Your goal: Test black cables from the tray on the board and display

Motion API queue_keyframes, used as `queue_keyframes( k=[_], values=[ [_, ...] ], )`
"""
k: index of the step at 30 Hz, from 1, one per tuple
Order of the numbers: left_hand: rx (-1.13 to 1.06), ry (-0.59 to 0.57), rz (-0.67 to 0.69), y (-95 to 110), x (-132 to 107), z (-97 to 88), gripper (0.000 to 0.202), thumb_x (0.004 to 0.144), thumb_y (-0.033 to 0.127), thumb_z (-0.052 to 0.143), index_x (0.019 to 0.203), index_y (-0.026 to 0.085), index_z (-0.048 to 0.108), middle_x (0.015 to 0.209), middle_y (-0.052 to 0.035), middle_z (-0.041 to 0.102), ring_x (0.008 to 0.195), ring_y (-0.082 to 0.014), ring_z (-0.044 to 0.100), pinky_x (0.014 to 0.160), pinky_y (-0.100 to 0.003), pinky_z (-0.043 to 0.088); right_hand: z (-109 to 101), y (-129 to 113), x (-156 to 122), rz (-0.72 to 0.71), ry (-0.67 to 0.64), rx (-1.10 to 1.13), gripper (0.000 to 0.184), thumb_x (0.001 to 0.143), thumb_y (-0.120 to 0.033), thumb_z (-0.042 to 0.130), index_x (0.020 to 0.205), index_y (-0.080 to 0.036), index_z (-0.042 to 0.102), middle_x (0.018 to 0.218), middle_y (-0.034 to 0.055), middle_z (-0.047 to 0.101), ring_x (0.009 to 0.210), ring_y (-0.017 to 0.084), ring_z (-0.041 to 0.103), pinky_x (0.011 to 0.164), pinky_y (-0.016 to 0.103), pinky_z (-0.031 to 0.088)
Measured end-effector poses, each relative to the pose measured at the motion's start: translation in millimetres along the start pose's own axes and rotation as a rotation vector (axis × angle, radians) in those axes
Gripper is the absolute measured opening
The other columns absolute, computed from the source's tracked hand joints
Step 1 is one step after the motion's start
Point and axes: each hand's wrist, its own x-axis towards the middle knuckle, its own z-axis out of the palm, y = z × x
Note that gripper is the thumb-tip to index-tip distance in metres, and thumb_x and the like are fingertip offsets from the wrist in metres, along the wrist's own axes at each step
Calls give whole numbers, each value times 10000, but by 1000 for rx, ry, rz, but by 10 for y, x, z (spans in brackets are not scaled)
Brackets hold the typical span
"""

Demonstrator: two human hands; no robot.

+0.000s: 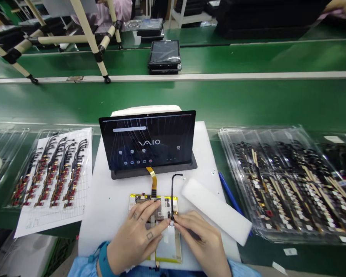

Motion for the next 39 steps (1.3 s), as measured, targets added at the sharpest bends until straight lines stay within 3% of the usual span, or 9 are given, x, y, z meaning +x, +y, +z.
queue_keyframes(
  k=[10,13,16,19,23,27,30,33,39],
  values=[
    [99,43,-23,68,77,-27,254,828,196,549,1075,241,596,1158,-107,503,1113,-247,416,903,-388,355,23,-71,89,-39,29,-46,105,841,-147,532,885,-214,600,751,-4,657,668,117,619,589,207,538],
    [116,3,-52,72,32,-14,331,794,286,611,1124,270,580,1187,-106,492,1140,-278,391,901,-422,357,-28,-118,80,-36,37,-134,191,875,-210,494,1049,-221,570,681,-19,621,588,117,603,540,205,523],
    [76,-49,-59,46,-6,-44,455,742,300,657,1183,279,549,1287,-115,430,1184,-319,363,898,-448,376,-163,-126,46,-64,5,-251,384,898,-253,461,1278,-218,426,645,-32,595,531,125,580,544,226,515],
    [67,-60,-95,-21,25,-136,500,771,219,606,1257,269,500,1346,-121,376,1216,-322,358,921,-440,375,-340,-54,11,-149,17,-397,444,898,-217,440,1333,-244,357,732,-8,624,613,149,604,608,261,509],
    [274,111,-276,-171,198,-221,472,862,180,469,1332,216,431,1344,-155,372,1250,-315,328,931,-425,339,-478,164,-57,-215,120,-725,430,890,-297,425,1313,-226,393,970,78,634,841,239,604,726,380,479],
    [504,242,-304,-335,389,-144,441,876,347,495,1287,189,490,1333,-183,408,1226,-335,347,927,-448,266,-459,377,-133,-195,147,-965,464,895,-423,338,1288,-188,415,1080,132,594,897,284,580,688,409,437],
    [564,244,-285,-425,443,-65,567,795,525,564,1246,183,539,1331,-191,441,1211,-374,358,942,-482,201,-416,459,-157,-223,152,-1013,463,898,-396,308,1294,-174,399,1079,142,597,877,266,584,671,391,420],
    [569,214,-287,-456,422,-56,702,738,591,595,1301,185,487,1366,-192,412,1240,-384,329,961,-484,176,-417,490,-154,-252,217,-1014,468,899,-384,297,1300,-161,391,1038,141,614,839,266,588,678,395,408],
    [395,201,-177,-363,331,-145,588,842,374,516,1376,179,365,1374,-191,375,1282,-358,294,981,-472,246,-531,510,-170,-301,119,-917,508,892,-426,375,1348,-206,333,1084,91,627,880,229,612,750,368,430]
  ],
)
